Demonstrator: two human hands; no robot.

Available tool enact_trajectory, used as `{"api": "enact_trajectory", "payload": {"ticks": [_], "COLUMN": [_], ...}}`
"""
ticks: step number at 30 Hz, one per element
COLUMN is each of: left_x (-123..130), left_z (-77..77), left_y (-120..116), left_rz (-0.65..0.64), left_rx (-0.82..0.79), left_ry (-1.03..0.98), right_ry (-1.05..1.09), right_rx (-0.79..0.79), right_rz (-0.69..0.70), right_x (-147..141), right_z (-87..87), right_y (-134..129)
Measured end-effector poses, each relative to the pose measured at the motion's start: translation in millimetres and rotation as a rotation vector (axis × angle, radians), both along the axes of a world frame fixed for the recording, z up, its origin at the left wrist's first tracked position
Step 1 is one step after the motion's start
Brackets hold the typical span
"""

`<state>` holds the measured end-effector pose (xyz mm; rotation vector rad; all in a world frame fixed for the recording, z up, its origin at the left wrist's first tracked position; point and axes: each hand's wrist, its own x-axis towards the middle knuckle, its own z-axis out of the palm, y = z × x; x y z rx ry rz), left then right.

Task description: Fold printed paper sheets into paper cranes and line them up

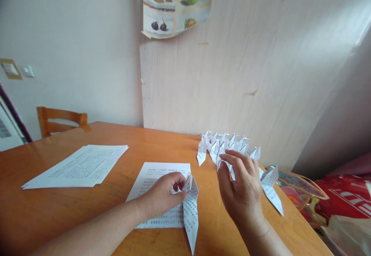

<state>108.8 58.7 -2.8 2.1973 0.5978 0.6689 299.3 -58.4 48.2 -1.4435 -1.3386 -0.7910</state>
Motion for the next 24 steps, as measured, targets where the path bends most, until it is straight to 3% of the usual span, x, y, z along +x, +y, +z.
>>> {"api": "enact_trajectory", "payload": {"ticks": [4, 11, 16, 24], "left_x": [1.2, 4.5, 6.8, 9.6], "left_z": [-3.0, -8.9, -5.6, 14.2], "left_y": [2.3, 5.6, 5.9, 11.0], "left_rz": [-0.019, -0.056, -0.048, -0.062], "left_rx": [-0.062, -0.187, -0.259, -0.316], "left_ry": [0.011, -0.054, -0.112, -0.115], "right_ry": [0.168, 0.377, 0.418, 0.489], "right_rx": [0.154, 0.284, 0.333, 0.37], "right_rz": [-0.104, -0.272, -0.257, -0.23], "right_x": [18.7, 49.9, 60.8, 69.7], "right_z": [4.2, 8.3, 6.9, 6.7], "right_y": [1.8, -1.2, -1.2, -2.6]}}
